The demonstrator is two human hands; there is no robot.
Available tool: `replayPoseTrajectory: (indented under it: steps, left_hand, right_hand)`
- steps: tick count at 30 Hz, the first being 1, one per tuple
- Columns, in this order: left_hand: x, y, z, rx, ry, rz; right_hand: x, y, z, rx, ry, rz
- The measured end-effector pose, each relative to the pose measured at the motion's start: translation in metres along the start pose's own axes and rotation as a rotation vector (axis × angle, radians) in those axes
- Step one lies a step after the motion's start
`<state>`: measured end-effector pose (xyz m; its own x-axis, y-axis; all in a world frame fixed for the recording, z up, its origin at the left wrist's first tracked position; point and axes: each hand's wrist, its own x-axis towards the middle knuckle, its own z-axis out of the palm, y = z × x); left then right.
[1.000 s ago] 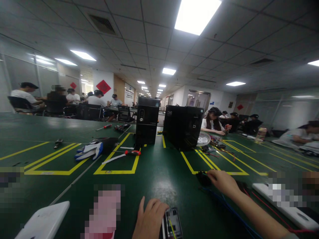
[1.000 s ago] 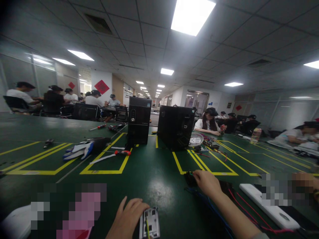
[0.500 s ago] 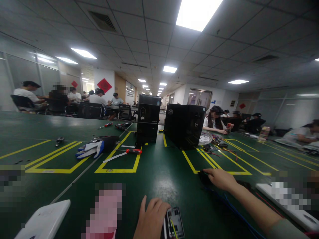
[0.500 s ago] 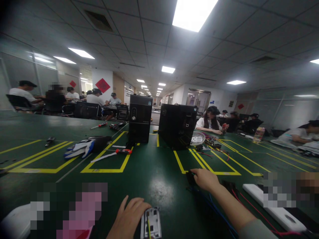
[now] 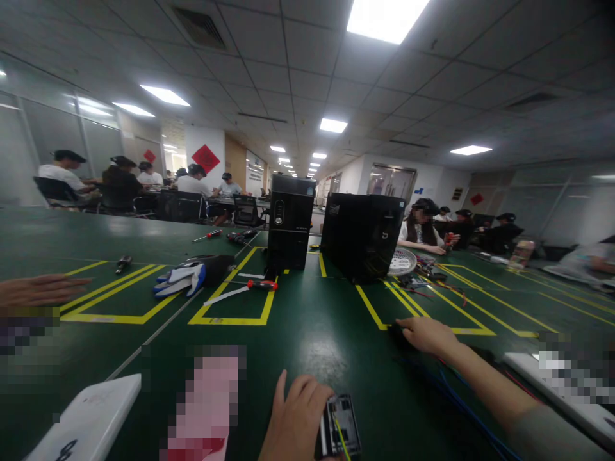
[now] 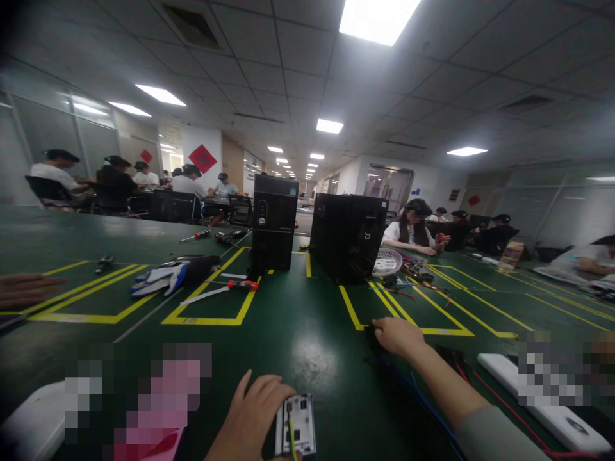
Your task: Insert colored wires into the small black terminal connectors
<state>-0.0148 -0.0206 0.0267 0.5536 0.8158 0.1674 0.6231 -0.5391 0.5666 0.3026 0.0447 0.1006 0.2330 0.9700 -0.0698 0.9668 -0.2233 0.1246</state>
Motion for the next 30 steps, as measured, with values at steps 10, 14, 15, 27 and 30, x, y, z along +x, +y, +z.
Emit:
replayPoseTrajectory:
  steps: [10,14,15,27,30]
  left_hand:
    - [-0.006,0.009,-0.003,-0.04,0.041,-0.016]
    - [-0.003,0.005,0.0,-0.026,0.015,0.002]
    - [-0.002,0.003,0.001,-0.017,0.018,0.008]
    - [0.001,-0.001,0.002,0.009,0.015,0.012]
    - [0.001,0.0,0.002,0.005,0.001,0.005]
  right_hand:
    - [0.012,-0.009,-0.011,-0.121,-0.165,-0.057]
    - [0.013,-0.007,-0.01,-0.131,-0.134,-0.104]
    - [0.012,-0.006,-0.009,-0.128,-0.11,-0.117]
    - [0.005,0.003,0.007,-0.084,0.051,-0.098]
    - [0.009,0.003,0.007,-0.082,0.028,-0.082]
